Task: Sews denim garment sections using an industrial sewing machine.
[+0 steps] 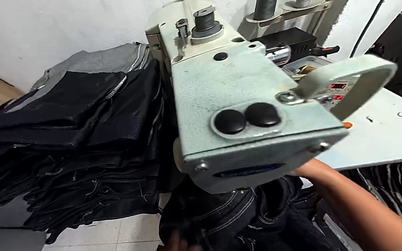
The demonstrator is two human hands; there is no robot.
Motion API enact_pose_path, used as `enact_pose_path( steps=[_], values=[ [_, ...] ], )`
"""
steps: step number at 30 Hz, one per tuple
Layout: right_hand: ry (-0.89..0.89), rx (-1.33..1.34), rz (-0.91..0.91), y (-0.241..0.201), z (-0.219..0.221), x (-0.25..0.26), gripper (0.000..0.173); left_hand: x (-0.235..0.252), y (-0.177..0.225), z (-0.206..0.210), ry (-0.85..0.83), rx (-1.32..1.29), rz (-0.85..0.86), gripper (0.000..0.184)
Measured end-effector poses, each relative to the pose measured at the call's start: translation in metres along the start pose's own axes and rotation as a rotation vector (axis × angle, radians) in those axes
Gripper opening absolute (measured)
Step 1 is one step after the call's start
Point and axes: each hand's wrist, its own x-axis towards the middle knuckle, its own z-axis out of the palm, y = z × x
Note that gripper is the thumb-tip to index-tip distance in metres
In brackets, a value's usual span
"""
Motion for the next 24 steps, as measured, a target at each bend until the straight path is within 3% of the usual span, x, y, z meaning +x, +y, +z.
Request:
enact_pose_path(
  steps=[2, 4, 7, 9, 10, 11, 15, 18, 20, 22, 24],
  values=[
    [0.074, 0.077, -0.022, 0.002, 0.002, -0.012, 0.012, 0.018, 0.024, 0.033, 0.061, -0.129, -0.013, 0.066],
    [0.028, 0.161, 0.007, 0.002, 0.0, -0.016, 0.019, 0.041, 0.033, 0.051, 0.247, -0.463, -0.087, 0.054],
    [-0.019, 0.276, 0.061, 0.008, -0.004, -0.019, 0.02, 0.058, 0.027, 0.02, 0.5, -0.857, -0.186, 0.045],
    [-0.001, 0.315, 0.122, 0.015, 0.003, -0.018, 0.022, 0.07, 0.003, -0.009, 0.614, -0.912, -0.112, 0.012],
    [0.01, 0.297, 0.133, 0.014, 0.007, -0.012, 0.02, 0.076, -0.006, -0.014, 0.627, -0.916, -0.058, 0.003],
    [0.014, 0.254, 0.137, 0.014, 0.01, -0.003, 0.017, 0.08, -0.012, -0.014, 0.645, -0.901, -0.027, 0.006],
    [0.104, 0.072, -0.279, 0.076, 0.021, 0.053, 0.015, 0.084, -0.011, -0.009, 0.703, -0.904, -0.043, 0.009],
    [0.103, 0.007, -0.369, 0.079, 0.018, 0.057, 0.025, 0.067, -0.004, -0.008, 0.73, -0.9, -0.078, 0.008],
    [0.006, -0.045, -0.228, 0.046, 0.006, 0.036, 0.028, 0.061, -0.004, -0.006, 0.713, -0.862, -0.094, 0.003],
    [-0.087, -0.046, 0.12, -0.003, -0.007, 0.015, 0.016, 0.065, -0.004, -0.005, 0.694, -0.842, -0.077, 0.004],
    [-0.061, -0.028, 0.258, -0.004, -0.005, 0.009, 0.013, 0.074, -0.002, -0.007, 0.673, -0.831, -0.053, 0.003]
  ],
)
